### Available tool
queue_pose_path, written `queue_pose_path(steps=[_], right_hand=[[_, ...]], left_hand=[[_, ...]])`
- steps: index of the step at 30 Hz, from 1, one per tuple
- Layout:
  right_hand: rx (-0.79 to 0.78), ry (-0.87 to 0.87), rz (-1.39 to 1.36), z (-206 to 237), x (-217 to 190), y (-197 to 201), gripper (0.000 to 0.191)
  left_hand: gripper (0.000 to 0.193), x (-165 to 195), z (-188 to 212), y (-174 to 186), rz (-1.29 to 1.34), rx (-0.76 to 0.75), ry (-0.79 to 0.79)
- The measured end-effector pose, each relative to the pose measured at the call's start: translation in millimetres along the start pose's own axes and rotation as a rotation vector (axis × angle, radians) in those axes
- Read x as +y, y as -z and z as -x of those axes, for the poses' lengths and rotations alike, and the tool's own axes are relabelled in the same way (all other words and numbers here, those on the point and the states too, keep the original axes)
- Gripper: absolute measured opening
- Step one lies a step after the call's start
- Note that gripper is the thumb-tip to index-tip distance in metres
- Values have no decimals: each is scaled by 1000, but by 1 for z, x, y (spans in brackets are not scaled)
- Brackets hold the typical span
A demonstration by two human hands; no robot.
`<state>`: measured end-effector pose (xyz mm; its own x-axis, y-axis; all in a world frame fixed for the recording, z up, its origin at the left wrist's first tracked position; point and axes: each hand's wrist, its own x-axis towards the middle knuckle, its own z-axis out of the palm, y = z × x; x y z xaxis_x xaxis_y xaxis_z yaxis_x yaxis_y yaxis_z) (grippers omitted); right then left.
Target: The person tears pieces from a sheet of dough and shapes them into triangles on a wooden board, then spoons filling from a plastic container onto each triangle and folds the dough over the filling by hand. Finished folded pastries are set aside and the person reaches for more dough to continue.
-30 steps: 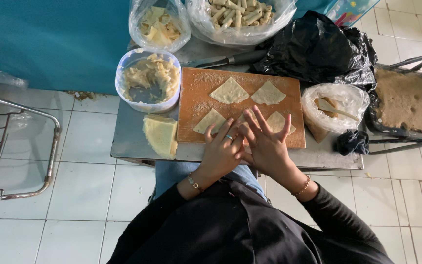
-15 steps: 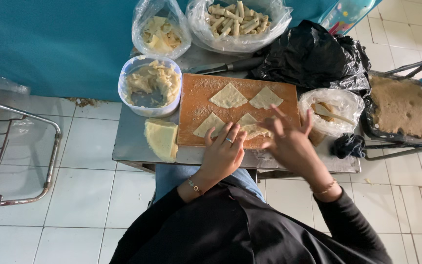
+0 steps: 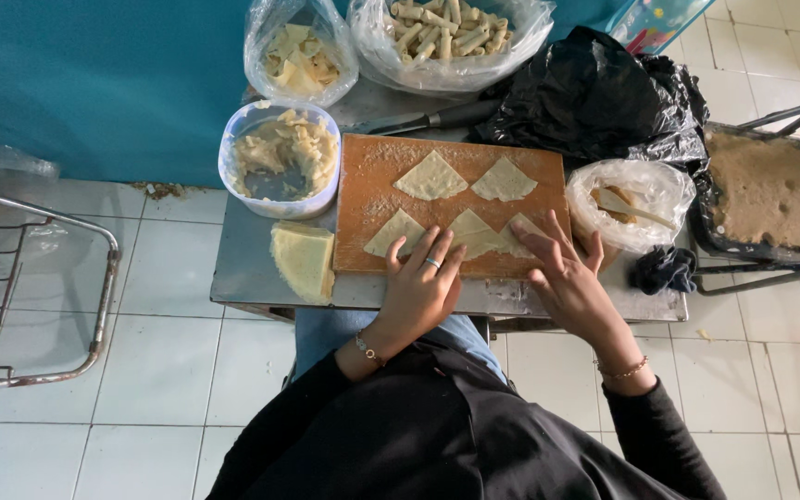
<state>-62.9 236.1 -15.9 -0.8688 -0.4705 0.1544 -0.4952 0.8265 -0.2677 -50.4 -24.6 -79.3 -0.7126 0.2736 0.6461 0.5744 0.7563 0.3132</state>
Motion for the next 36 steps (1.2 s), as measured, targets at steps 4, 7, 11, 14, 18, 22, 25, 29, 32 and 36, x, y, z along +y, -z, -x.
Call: queue_pose_path(steps=[4, 7, 11, 14, 18, 22, 25, 29, 32, 36], right_hand=[[23, -8, -260, 2, 6, 12, 56], [97, -111, -183, 0, -2, 15, 43], [233, -51, 43, -6, -19, 5, 46], [234, -17, 159, -12, -27, -3, 49], [216, -3, 268, -12, -34, -12, 56], [175, -20, 366, -3, -42, -23, 69], [153, -18, 388, 0, -40, -27, 78], [160, -15, 476, 1, -35, -30, 82], [142, -40, 531, 3, -30, -31, 82], [130, -57, 635, 6, -31, -34, 81]], left_hand=[[39, 0, 0, -1, -8, -21, 16], [38, 1, -2, -2, -2, 11, 17], [41, 2, -2, -1, -3, -2, 10], [41, 2, -1, 0, -6, 4, 2], [41, 2, 0, 0, -9, -4, 2], [40, 2, 1, -2, -24, 6, -6], [42, 2, 2, -3, -21, -5, 3], [42, 1, 1, -2, -24, -13, 6], [41, -1, 0, -2, -34, -12, 2], [41, -1, -1, -2, -32, -2, 3]])
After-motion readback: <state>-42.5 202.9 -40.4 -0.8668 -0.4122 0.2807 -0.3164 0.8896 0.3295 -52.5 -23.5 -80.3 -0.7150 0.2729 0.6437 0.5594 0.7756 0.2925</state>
